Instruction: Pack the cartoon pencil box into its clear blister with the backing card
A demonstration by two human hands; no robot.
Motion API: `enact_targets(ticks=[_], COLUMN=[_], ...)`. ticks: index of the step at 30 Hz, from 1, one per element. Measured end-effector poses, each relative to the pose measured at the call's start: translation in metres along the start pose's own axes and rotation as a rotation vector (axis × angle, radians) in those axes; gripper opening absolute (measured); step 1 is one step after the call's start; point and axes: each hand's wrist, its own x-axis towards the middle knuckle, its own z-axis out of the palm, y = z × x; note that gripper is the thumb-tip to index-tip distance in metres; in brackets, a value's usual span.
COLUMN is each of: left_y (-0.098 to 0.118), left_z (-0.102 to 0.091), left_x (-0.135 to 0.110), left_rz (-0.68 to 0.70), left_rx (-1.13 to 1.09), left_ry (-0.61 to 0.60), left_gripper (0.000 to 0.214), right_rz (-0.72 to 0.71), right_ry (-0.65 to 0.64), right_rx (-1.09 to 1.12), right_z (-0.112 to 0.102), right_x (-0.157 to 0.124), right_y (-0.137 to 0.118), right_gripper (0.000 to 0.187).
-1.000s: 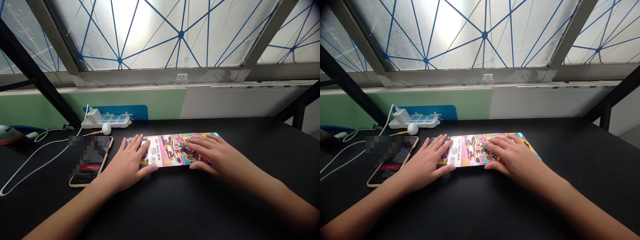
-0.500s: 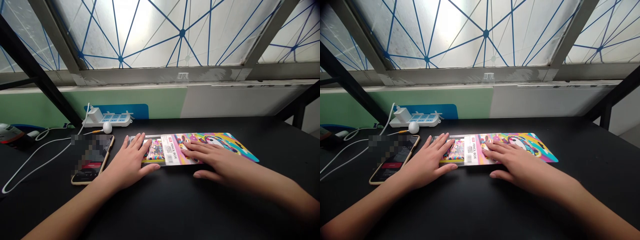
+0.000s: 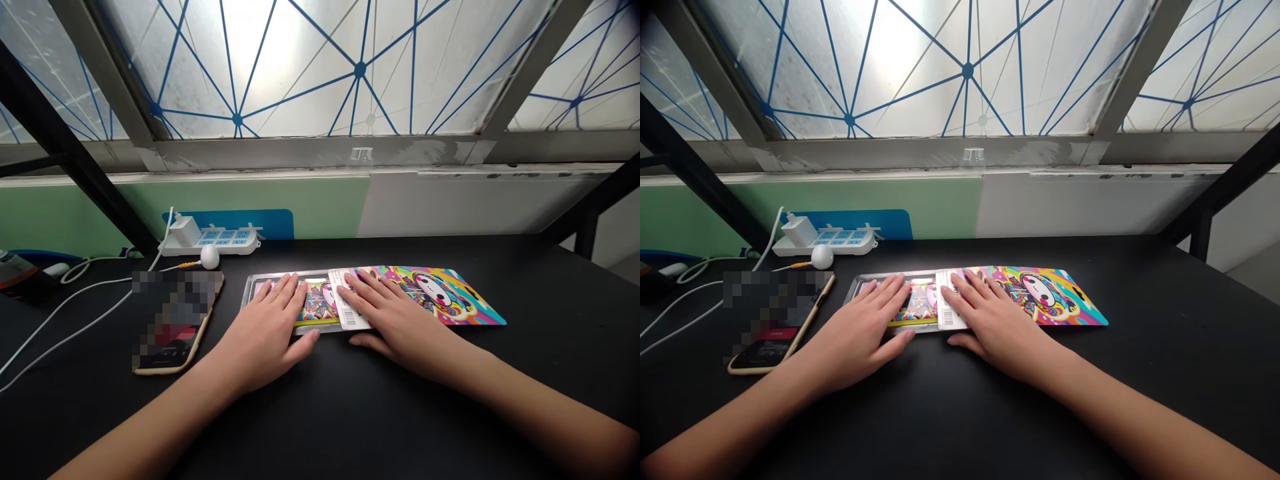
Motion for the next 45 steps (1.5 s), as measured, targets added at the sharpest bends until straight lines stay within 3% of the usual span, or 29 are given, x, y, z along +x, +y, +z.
enact_targets(ticks=[4,11,18,22,26,29,32,36,39,42,45], left_y=[0.003,-0.004,-0.019,-0.027,-0.029,-0.028,-0.026,-0.025,-0.023,-0.021,-0.021], left_z=[0.006,0.0,-0.002,0.0,0.001,-0.001,-0.003,-0.005,-0.005,-0.003,0.0], left_x=[0.004,0.001,-0.001,-0.003,-0.003,-0.003,-0.002,0.0,0.001,0.001,0.003], left_rz=[0.0,-0.041,-0.074,-0.06,-0.055,-0.058,-0.066,-0.091,-0.115,-0.114,-0.131], left_rx=[0.035,0.136,0.174,0.189,0.173,0.165,0.146,0.057,0.013,0.007,0.004], left_ry=[0.012,0.011,0.001,0.04,0.043,0.032,0.031,0.057,0.076,0.093,0.112], left_gripper=[0.08,0.064,0.063,0.061,0.062,0.063,0.07,0.06,0.052,0.049,0.048], right_rz=[-0.002,0.018,0.072,0.092,0.146,0.174,0.101,-0.153,-0.329,-0.345,-0.269], right_ry=[0.007,-0.119,-0.169,-0.138,-0.001,0.129,0.187,0.174,0.078,-0.037,-0.062], right_rx=[-0.005,0.025,0.036,-0.049,-0.168,-0.267,-0.338,-0.278,-0.13,0.03,0.249], right_z=[0.003,-0.005,-0.014,-0.022,-0.044,-0.062,-0.07,-0.061,-0.045,-0.026,-0.006], right_x=[0.008,-0.005,-0.024,-0.028,-0.03,-0.03,-0.033,-0.038,-0.027,0.001,0.034], right_y=[-0.001,0.024,0.057,0.071,0.07,0.048,0.0,-0.082,-0.124,-0.133,-0.121], right_gripper=[0.055,0.06,0.066,0.084,0.077,0.07,0.064,0.052,0.049,0.052,0.055])
